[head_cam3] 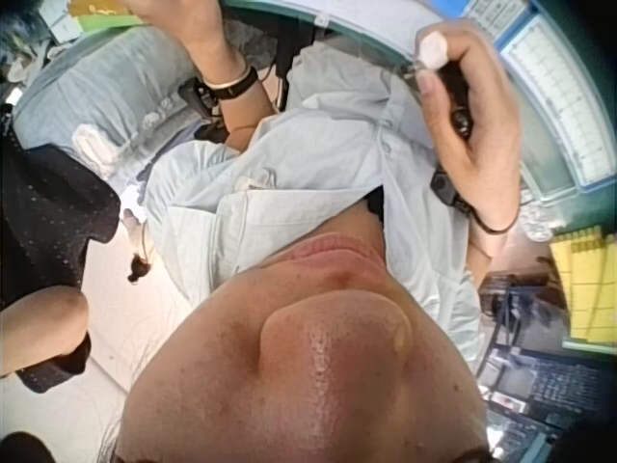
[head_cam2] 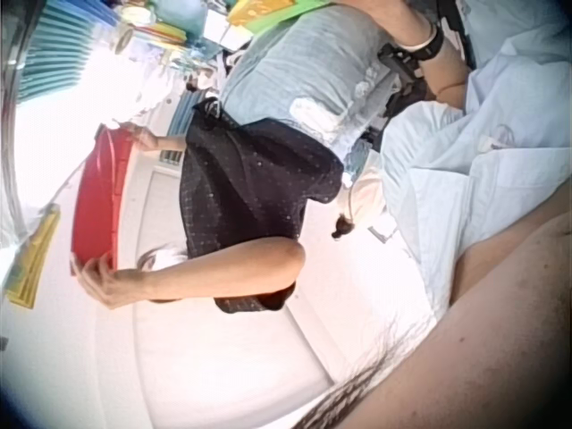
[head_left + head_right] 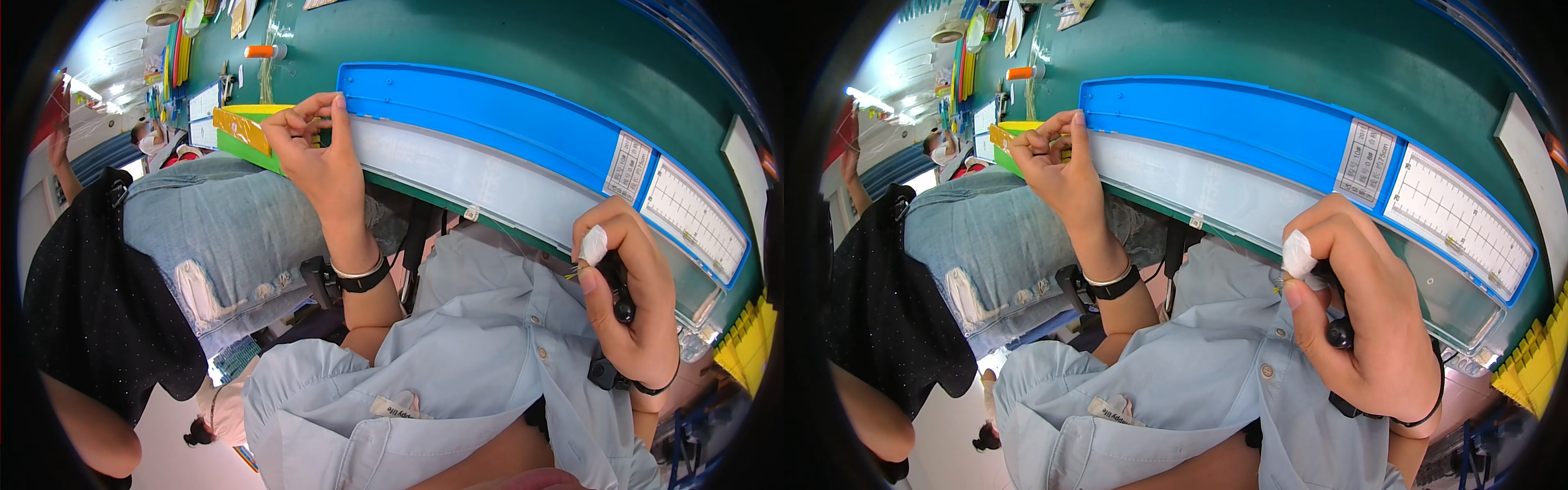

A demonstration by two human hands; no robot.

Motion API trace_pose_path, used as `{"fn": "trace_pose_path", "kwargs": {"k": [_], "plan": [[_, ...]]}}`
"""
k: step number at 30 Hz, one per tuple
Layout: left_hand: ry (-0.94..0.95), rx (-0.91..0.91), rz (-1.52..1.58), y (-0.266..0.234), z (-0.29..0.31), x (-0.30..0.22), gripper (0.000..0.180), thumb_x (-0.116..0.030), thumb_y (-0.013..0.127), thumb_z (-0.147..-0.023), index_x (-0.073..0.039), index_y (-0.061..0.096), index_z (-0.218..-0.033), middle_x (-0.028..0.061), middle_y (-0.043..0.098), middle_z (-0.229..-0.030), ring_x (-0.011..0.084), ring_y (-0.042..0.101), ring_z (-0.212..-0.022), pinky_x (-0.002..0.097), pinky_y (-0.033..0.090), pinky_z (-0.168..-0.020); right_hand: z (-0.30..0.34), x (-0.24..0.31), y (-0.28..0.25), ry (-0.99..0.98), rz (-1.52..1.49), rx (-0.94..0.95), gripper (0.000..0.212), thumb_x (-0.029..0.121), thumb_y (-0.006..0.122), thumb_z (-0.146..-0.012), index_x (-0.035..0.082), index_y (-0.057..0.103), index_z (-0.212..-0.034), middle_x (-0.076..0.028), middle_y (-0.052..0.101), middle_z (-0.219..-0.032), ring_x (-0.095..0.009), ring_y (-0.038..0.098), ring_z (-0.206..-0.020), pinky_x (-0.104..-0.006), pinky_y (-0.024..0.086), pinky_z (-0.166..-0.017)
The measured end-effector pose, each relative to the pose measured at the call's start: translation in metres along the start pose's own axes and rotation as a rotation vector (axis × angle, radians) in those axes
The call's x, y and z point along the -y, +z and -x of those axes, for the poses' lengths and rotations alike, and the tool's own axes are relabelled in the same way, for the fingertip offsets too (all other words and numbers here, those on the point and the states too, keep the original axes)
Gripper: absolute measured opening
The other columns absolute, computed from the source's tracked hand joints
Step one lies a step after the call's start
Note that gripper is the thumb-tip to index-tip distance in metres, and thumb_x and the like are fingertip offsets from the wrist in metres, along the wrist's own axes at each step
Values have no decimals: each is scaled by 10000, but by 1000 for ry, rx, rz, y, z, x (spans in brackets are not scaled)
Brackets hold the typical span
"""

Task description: Measuring and cutting small wire components on a workbench.

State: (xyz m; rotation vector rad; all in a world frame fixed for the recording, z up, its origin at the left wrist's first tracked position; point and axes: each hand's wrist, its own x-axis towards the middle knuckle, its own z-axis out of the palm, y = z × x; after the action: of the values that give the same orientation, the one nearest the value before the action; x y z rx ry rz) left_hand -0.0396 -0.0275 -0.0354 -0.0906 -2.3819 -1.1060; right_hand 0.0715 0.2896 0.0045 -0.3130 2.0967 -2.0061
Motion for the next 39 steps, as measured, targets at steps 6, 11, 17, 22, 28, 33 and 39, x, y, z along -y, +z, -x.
{"fn": "trace_pose_path", "kwargs": {"k": [6, 11, 17, 22, 28, 33, 39], "plan": [[86, 70, -215, 0, 0, -16, 325, 29, 729, -909, -50, 421, -976, 132, 726, -960, 142, 658, -846, 262, 509, -748, 2, 1, 0, -15, -13, -14, 188, -112, 575, -855, -12, 525, -1006, -115, 530, -967, -182, 497, -750, -261, 403, -584], [-34, 0, -92, -3, 2, -17, 337, -22, 730, -938, -70, 399, -984, 133, 728, -994, 124, 652, -852, 244, 500, -718, 2, 6, 6, -30, -9, -22, 193, -118, 567, -867, -15, 519, -1023, -116, 523, -962, -192, 509, -781, -257, 433, -607], [73, 24, -209, -18, -4, 1, 311, -34, 681, -975, -68, 375, -1019, 145, 696, -1036, 118, 608, -852, 248, 498, -760, -1, 4, 16, -28, -10, -44, 186, -101, 562, -885, -16, 516, -1044, -110, 511, -957, -194, 500, -796, -253, 432, -655], [25, 17, -110, -16, -4, 0, 302, -37, 675, -975, -56, 375, -1006, 151, 683, -1019, 146, 602, -844, 279, 496, -798, -1, 4, 18, -32, -28, -56, 187, -99, 562, -887, -18, 517, -1049, -106, 504, -953, -182, 486, -796, -252, 426, -653], [16, 12, -63, -13, -5, 1, 288, -38, 666, -976, -47, 379, -982, 154, 676, -998, 164, 607, -842, 303, 496, -813, 0, 4, 17, -3, -75, -49, 179, -109, 552, -889, -21, 515, -1040, -98, 498, -960, -156, 473, -798, -233, 409, -627], [14, 14, -64, -14, -4, 3, 287, -35, 665, -979, -45, 378, -980, 156, 677, -991, 159, 607, -833, 296, 499, -805, 1, 6, 16, 22, -89, -47, 176, -113, 548, -887, -21, 515, -1034, -98, 497, -963, -152, 467, -791, -233, 407, -626], [12, 17, -51, -13, -3, 3, 291, -27, 669, -976, -49, 379, -982, 151, 680, -982, 154, 607, -831, 293, 500, -804, 2, 5, 15, 30, -74, -49, 174, -105, 554, -878, -17, 519, -1024, -97, 499, -957, -153, 467, -778, -233, 389, -612]]}}
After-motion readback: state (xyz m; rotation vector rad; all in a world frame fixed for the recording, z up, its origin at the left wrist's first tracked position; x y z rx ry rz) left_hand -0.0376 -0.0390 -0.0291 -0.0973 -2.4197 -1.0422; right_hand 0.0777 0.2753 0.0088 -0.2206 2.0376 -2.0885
